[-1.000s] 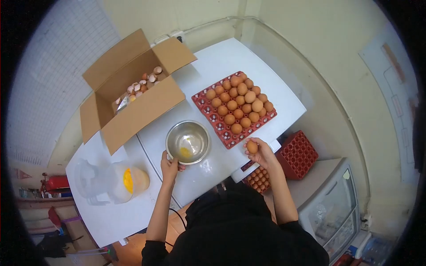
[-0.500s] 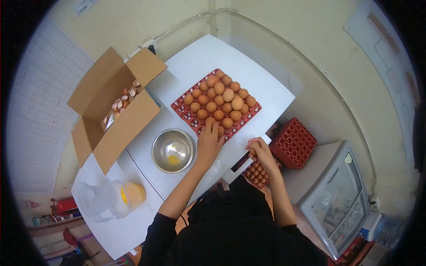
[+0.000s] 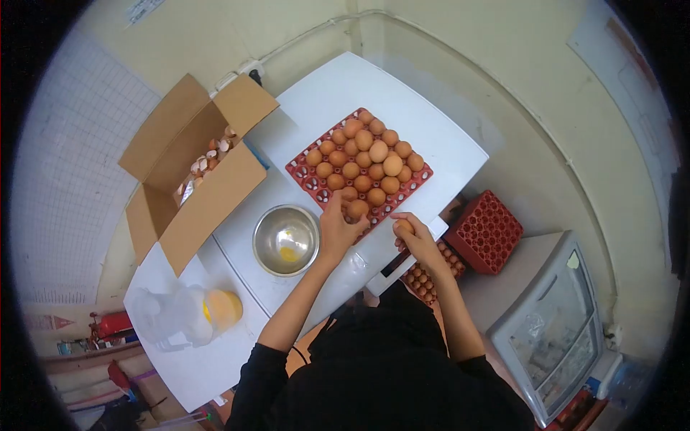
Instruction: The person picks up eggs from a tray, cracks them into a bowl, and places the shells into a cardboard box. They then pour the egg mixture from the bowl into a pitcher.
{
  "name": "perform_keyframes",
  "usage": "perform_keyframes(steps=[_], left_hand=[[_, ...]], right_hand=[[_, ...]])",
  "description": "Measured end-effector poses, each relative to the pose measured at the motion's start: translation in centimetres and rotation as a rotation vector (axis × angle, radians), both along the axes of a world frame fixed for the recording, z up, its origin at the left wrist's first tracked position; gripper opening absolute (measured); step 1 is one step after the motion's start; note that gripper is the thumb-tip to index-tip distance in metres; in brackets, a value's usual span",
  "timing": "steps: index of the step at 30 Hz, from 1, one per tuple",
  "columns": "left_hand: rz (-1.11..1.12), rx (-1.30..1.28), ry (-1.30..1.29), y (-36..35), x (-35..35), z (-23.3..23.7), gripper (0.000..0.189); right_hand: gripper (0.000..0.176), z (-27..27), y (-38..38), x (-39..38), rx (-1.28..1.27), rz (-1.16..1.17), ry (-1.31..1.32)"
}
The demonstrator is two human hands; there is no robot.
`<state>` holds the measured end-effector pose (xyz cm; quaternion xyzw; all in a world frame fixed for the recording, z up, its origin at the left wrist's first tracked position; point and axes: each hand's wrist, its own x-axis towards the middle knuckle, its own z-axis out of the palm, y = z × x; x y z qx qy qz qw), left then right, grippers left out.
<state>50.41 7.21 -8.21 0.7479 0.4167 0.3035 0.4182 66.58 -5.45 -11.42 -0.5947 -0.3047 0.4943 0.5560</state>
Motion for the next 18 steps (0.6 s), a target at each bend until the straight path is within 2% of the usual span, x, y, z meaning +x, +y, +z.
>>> perform_keyframes(steps=[1,4,8,9,12,15,18], left_hand=[[0.036,-0.047,-0.001,0.0,-0.6,0.8,0.049],[0.046,-0.379,-0.377,0.7,-4.2,-0.1,0.051],[0.102,-0.959,-0.854,0.1,-11.2,0.6,0.046],[0.155,-1.029,-0.901,-0.2,-12.6,0.5,0.044],[0.245,-1.013,-0.875,-0.9,-16.0,0.0,0.041],[0.219,-1.006,-0.936,-1.3,-17.9,-0.7,0.04],[0.261,-0.97,-0.961,-1.5,-18.8,-1.2,0.04]], right_hand=[[0.026,0.1,0.6,-0.3,0.011,-0.017,0.007],[0.03,0.5,2.3,-1.4,-0.069,0.017,0.213],[0.027,1.2,6.3,-4.8,-0.219,0.266,0.012],[0.027,1.9,7.4,-6.5,-0.169,0.27,-0.026],[0.028,6.2,10.0,-11.9,0.405,0.204,-0.395],[0.036,10.9,10.4,-15.2,0.856,0.184,-0.717],[0.038,7.6,10.3,-17.8,0.827,0.414,-0.796]])
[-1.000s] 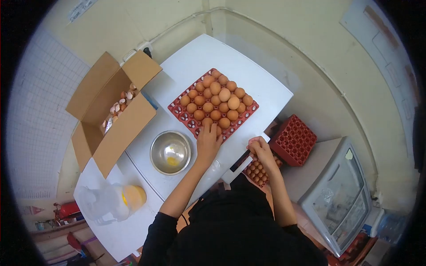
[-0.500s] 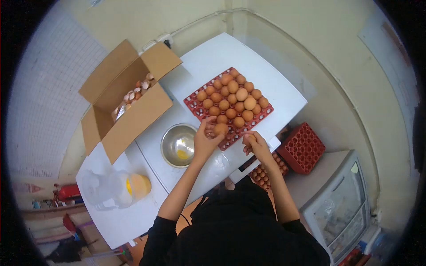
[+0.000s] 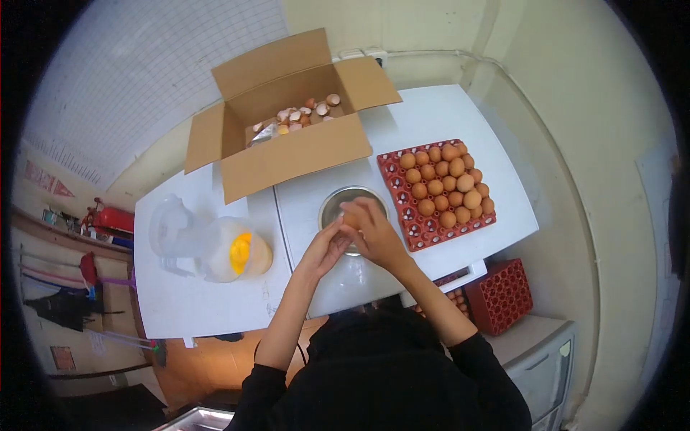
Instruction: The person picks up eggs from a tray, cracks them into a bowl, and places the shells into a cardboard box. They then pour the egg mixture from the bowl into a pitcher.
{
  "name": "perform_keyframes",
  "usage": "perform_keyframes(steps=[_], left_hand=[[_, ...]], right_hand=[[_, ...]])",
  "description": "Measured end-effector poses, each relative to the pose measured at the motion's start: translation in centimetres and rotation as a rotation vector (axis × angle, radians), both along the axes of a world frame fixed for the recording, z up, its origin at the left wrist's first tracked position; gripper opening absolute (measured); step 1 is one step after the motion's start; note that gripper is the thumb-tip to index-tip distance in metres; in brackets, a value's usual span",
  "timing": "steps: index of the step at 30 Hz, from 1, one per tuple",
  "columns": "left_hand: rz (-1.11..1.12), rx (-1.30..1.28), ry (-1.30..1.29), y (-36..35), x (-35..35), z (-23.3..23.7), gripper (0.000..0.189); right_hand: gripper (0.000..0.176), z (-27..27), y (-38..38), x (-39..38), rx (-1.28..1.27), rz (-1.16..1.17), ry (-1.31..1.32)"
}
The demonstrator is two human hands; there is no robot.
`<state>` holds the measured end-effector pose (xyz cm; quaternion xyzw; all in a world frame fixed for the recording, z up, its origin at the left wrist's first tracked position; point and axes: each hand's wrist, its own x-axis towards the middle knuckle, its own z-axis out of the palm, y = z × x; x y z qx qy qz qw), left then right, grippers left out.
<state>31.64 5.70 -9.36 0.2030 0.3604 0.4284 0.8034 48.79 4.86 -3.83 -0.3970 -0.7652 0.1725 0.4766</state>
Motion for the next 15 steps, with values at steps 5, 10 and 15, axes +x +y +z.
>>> perform_keyframes(steps=[5,10,15], left_hand=[[-0.01,-0.061,-0.012,0.4,-1.0,0.3,0.046],[-0.045,-0.096,-0.03,1.9,-1.6,0.4,0.049],[-0.024,-0.076,-0.011,2.1,-0.5,0.1,0.05]], right_hand=[[0.027,-0.5,1.2,-0.5,-0.208,-0.069,0.258],[0.024,-0.8,1.7,0.3,-0.366,-0.126,0.468],[0.036,-1.1,1.2,-0.9,-0.102,0.01,-0.036]])
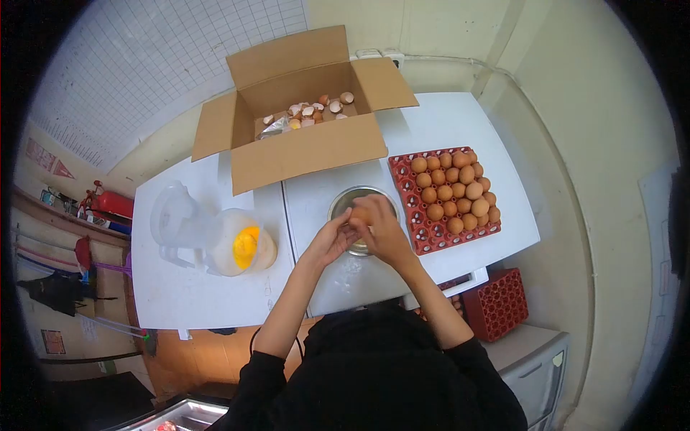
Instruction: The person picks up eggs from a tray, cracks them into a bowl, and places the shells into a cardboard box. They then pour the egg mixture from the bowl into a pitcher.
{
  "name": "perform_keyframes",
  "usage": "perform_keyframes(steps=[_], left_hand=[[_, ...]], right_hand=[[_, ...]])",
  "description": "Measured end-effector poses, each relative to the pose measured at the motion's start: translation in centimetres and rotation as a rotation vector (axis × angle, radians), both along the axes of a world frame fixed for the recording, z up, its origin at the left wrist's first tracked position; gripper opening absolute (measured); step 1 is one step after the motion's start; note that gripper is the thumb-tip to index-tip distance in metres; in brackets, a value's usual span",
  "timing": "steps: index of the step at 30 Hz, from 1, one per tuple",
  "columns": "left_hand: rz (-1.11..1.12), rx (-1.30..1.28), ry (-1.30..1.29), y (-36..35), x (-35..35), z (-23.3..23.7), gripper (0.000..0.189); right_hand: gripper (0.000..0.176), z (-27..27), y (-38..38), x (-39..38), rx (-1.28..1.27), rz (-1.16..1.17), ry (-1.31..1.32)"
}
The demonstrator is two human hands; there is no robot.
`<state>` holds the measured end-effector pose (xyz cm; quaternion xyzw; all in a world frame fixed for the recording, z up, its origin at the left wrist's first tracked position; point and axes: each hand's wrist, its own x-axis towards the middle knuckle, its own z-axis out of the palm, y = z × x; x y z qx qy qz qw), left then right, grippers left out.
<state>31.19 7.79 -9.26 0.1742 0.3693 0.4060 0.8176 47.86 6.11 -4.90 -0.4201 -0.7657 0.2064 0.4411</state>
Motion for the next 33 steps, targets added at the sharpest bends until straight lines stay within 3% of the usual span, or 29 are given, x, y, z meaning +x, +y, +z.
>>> perform_keyframes(steps=[3,6,9,12,16,20,23,27,32,33], left_hand=[[0.003,-0.031,0.029,0.0,0.5,0.6,0.044],[-0.066,-0.022,-0.072,0.7,-0.6,0.7,0.04],[-0.071,0.029,-0.12,1.4,-0.6,1.7,0.038],[0.018,0.191,0.152,1.1,0.8,2.6,0.032],[-0.135,0.359,0.382,2.4,1.0,1.3,0.024],[-0.077,0.292,0.362,3.5,1.1,0.5,0.024],[-0.06,0.284,0.343,4.0,0.6,0.1,0.025],[-0.115,0.315,0.406,4.0,0.8,0.2,0.023],[-0.098,0.7,0.726,4.4,0.1,0.5,0.027],[-0.1,0.781,0.789,4.3,-0.1,0.9,0.028]], right_hand=[[0.035,0.1,0.4,0.0,0.141,-0.093,0.069],[0.033,1.8,0.5,0.3,-0.251,-0.193,0.406],[0.03,-1.3,2.7,1.4,-0.824,-0.083,0.664],[0.034,-2.6,3.4,1.2,-1.014,-0.096,0.673],[0.051,-2.8,4.5,2.4,-1.265,0.086,0.621],[0.045,-2.3,5.0,3.5,-1.214,0.205,0.596],[0.04,-2.7,5.2,4.1,-0.904,0.21,0.382],[0.035,-3.0,5.8,4.6,-0.698,0.096,0.118],[0.036,-1.2,5.1,5.2,-0.563,0.118,0.026],[0.038,-1.2,4.8,5.1,-0.412,0.123,-0.036]])
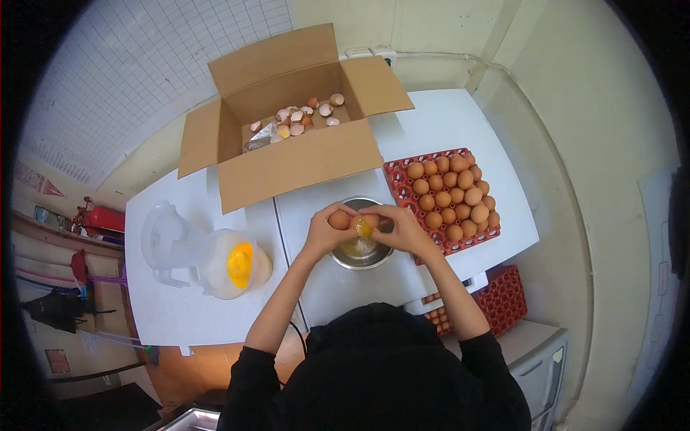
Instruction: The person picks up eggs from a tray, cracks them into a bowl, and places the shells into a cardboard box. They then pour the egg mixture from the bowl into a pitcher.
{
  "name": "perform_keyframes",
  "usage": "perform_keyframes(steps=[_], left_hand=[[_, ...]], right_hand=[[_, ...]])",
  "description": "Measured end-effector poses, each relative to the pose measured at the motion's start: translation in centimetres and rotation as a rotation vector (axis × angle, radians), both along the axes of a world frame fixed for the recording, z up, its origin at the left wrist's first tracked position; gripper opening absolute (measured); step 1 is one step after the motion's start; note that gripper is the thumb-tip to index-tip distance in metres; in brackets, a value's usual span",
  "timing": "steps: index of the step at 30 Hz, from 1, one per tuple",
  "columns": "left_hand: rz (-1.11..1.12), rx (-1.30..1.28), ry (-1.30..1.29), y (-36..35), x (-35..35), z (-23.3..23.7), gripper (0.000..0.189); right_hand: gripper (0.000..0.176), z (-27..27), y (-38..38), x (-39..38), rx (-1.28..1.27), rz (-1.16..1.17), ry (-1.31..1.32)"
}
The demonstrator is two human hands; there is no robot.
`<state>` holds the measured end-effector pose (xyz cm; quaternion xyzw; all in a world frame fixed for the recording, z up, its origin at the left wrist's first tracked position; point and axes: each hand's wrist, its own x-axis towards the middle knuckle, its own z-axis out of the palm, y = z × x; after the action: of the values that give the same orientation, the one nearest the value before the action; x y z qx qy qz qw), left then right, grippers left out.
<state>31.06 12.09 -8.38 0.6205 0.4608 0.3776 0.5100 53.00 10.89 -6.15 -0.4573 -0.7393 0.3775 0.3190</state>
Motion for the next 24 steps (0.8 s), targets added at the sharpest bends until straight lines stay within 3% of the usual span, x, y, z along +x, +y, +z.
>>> perform_keyframes(steps=[2,5,8,11,14,16,19,20,22,24], left_hand=[[0.024,0.15,0.144,-0.4,-0.2,0.4,0.031],[0.037,0.35,0.293,-1.2,0.0,0.6,0.032],[0.027,0.583,0.393,-2.2,0.3,-0.3,0.03],[0.011,0.752,0.449,-2.1,0.2,-0.3,0.031],[0.109,0.799,0.432,-1.1,0.2,3.0,0.031],[0.249,0.851,0.422,0.8,0.4,6.4,0.028],[0.5,1.026,0.395,7.4,0.1,10.7,0.02],[0.551,1.01,0.402,10.0,-0.3,11.7,0.022],[0.679,0.897,0.317,15.2,-1.3,12.2,0.02],[0.756,0.72,0.171,18.5,-2.6,10.4,0.016]], right_hand=[[0.044,-0.1,-0.7,-0.2,0.311,0.035,-0.1],[0.051,-0.4,-1.5,-0.3,0.457,0.06,-0.197],[0.052,-1.4,-2.6,-0.9,0.342,-0.032,-0.196],[0.04,-0.5,-2.2,-1.0,0.219,-0.162,0.068],[0.025,0.5,0.5,-1.2,-0.285,-0.225,0.536],[0.019,3.1,4.0,-1.7,-0.318,-0.19,0.58],[0.03,6.5,11.2,-3.6,-0.204,-0.097,0.574],[0.034,7.8,13.5,-4.1,-0.21,-0.064,0.539],[0.032,9.8,16.4,-4.6,-0.461,0.101,0.886],[0.033,9.9,16.3,-3.7,-0.345,-0.172,0.769]])
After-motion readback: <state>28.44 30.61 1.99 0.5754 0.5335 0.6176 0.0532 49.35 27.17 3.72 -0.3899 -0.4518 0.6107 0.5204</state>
